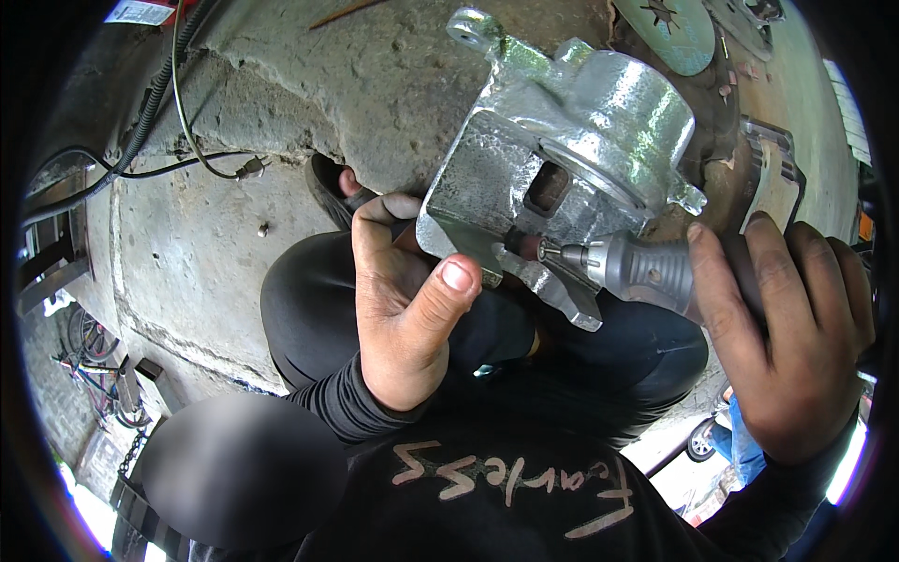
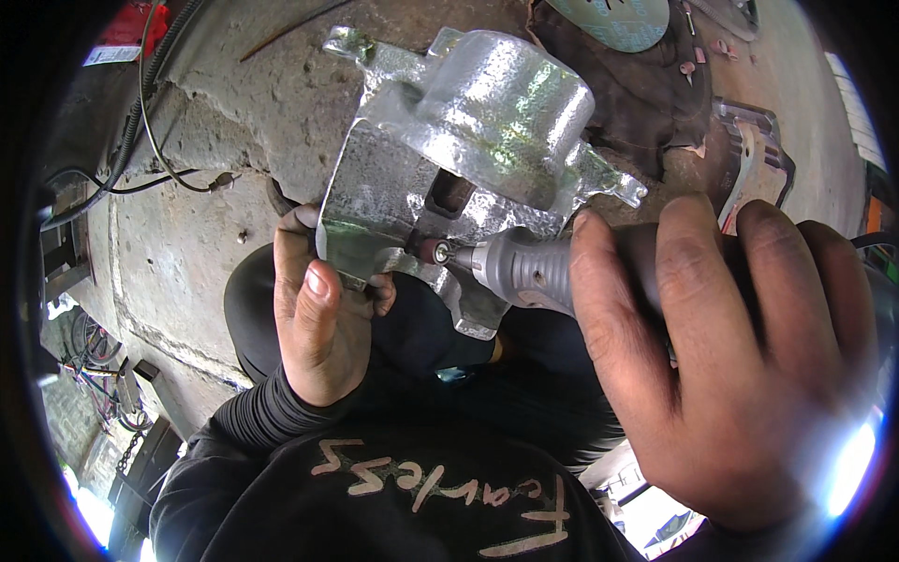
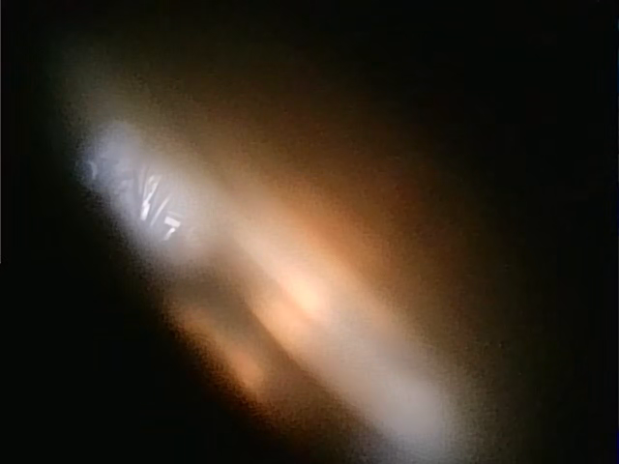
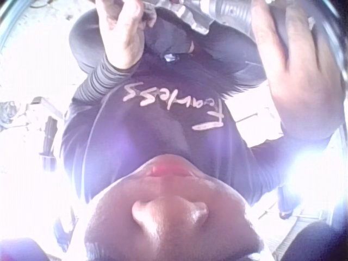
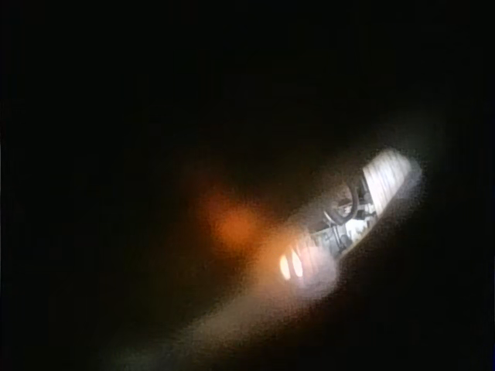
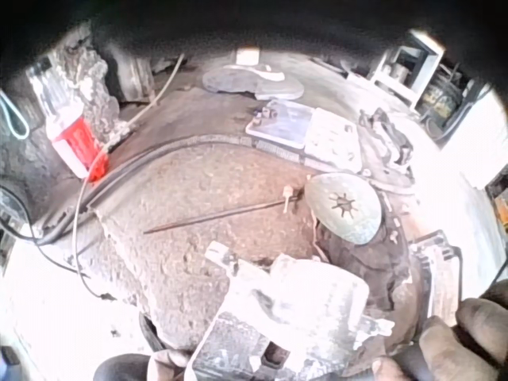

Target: The person uses a rotary tool to grind and polish a metal part, likely a brake caliper. They hold the part with one hand and operate the tool with the other, rotating the part to access different surfaces.

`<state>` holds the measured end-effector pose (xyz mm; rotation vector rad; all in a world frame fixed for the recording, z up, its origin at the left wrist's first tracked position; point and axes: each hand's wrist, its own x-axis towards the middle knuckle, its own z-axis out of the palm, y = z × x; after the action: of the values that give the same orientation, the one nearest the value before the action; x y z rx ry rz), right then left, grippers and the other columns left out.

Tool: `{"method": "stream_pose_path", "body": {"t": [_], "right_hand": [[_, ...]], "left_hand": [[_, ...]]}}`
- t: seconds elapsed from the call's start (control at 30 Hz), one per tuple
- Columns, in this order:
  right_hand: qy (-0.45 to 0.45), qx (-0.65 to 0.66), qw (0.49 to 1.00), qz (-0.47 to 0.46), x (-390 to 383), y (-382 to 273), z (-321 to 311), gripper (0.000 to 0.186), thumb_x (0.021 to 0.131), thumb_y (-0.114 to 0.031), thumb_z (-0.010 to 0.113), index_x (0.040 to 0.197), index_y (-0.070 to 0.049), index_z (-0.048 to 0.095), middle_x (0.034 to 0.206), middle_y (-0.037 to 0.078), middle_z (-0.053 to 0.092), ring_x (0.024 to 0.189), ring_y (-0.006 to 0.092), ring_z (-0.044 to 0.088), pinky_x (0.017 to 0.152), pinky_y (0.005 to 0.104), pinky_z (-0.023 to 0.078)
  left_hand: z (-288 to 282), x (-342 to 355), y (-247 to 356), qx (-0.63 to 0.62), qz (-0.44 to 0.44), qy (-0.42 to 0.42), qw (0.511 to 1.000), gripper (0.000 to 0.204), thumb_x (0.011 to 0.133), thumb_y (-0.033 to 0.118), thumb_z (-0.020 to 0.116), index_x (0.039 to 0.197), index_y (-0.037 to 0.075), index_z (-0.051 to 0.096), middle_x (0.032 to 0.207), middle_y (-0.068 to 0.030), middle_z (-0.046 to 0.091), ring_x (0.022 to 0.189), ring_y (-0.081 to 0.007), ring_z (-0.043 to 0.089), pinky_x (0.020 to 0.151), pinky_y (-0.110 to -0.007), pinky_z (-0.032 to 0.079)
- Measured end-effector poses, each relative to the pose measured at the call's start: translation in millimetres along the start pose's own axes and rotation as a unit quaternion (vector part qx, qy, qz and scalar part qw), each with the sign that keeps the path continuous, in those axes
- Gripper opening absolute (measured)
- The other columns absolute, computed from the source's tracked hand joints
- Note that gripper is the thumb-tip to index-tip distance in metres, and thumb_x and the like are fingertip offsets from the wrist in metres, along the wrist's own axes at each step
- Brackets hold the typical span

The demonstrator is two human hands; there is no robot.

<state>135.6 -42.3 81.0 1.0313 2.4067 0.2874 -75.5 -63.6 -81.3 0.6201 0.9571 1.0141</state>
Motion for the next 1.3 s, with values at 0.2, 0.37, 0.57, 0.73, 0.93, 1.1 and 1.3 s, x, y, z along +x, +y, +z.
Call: {"method": "stream_pose_path", "body": {"t": [0.2, 0.37, 0.57, 0.73, 0.93, 1.1, 1.3], "right_hand": [[0.002, 0.035, 0.999, 0.019, -3, -1, 3, 0.046, 0.065, -0.008, 0.074, 0.110, -0.002, 0.070, 0.100, 0.018, 0.063, 0.087, 0.0324, 0.061, 0.071, 0.0434, 0.051], [-0.020, 0.016, 0.999, 0.047, -8, -1, 2, 0.050, 0.064, -0.006, 0.075, 0.114, -0.002, 0.068, 0.101, 0.018, 0.063, 0.087, 0.0321, 0.062, 0.072, 0.0429, 0.052], [-0.013, 0.044, 0.997, 0.064, -17, -3, 1, 0.070, 0.051, -0.004, 0.082, 0.119, -0.001, 0.066, 0.104, 0.018, 0.061, 0.088, 0.0319, 0.062, 0.074, 0.0439, 0.052], [-0.031, 0.058, 0.995, 0.074, -17, -8, 4, 0.066, 0.054, -0.007, 0.079, 0.119, -0.001, 0.066, 0.103, 0.018, 0.061, 0.087, 0.0321, 0.061, 0.073, 0.0442, 0.052], [-0.019, 0.044, 0.997, 0.067, -14, -17, 6, 0.048, 0.069, -0.012, 0.068, 0.116, -0.002, 0.068, 0.100, 0.018, 0.061, 0.087, 0.0322, 0.061, 0.072, 0.0430, 0.051], [-0.015, 0.052, 0.995, 0.082, -15, -19, 7, 0.047, 0.070, -0.011, 0.068, 0.116, -0.002, 0.068, 0.101, 0.018, 0.061, 0.088, 0.0322, 0.061, 0.073, 0.0434, 0.051], [-0.024, 0.054, 0.995, 0.083, -17, -20, 7, 0.047, 0.071, -0.011, 0.067, 0.117, -0.002, 0.068, 0.101, 0.018, 0.061, 0.088, 0.0317, 0.060, 0.074, 0.0432, 0.050]], "left_hand": [[-1, -1, -1, -0.017, -0.006, 0.004, 1.000, 0.061, 0.090, 0.048, 0.067, 0.129, 0.012, 0.036, 0.108, -0.0086, 0.060, 0.082, -0.0152, 0.059, 0.067, -0.028, 0.043], [0, -1, 0, -0.016, -0.013, 0.004, 1.000, 0.061, 0.090, 0.048, 0.067, 0.129, 0.012, 0.037, 0.105, -0.0082, 0.060, 0.081, -0.0148, 0.059, 0.067, -0.028, 0.043], [1, -1, 1, -0.009, -0.013, 0.008, 1.000, 0.061, 0.090, 0.048, 0.067, 0.128, 0.011, 0.036, 0.103, -0.0083, 0.060, 0.081, -0.0144, 0.058, 0.067, -0.028, 0.043], [-2, -1, 1, -0.005, -0.015, -0.004, 1.000, 0.061, 0.091, 0.048, 0.066, 0.128, 0.011, 0.036, 0.103, -0.0080, 0.060, 0.082, -0.0142, 0.058, 0.068, -0.028, 0.043], [-1, -2, 1, 0.000, -0.018, 0.004, 1.000, 0.062, 0.090, 0.049, 0.066, 0.129, 0.010, 0.036, 0.103, -0.0081, 0.060, 0.081, -0.0143, 0.058, 0.068, -0.029, 0.043], [-1, -1, 2, 0.002, -0.013, -0.001, 1.000, 0.061, 0.090, 0.048, 0.067, 0.128, 0.010, 0.037, 0.102, -0.0081, 0.060, 0.081, -0.0145, 0.058, 0.067, -0.029, 0.043], [-1, -1, 3, 0.003, -0.007, -0.013, 1.000, 0.061, 0.090, 0.048, 0.067, 0.127, 0.009, 0.037, 0.102, -0.0079, 0.060, 0.081, -0.0147, 0.058, 0.067, -0.029, 0.043]]}}
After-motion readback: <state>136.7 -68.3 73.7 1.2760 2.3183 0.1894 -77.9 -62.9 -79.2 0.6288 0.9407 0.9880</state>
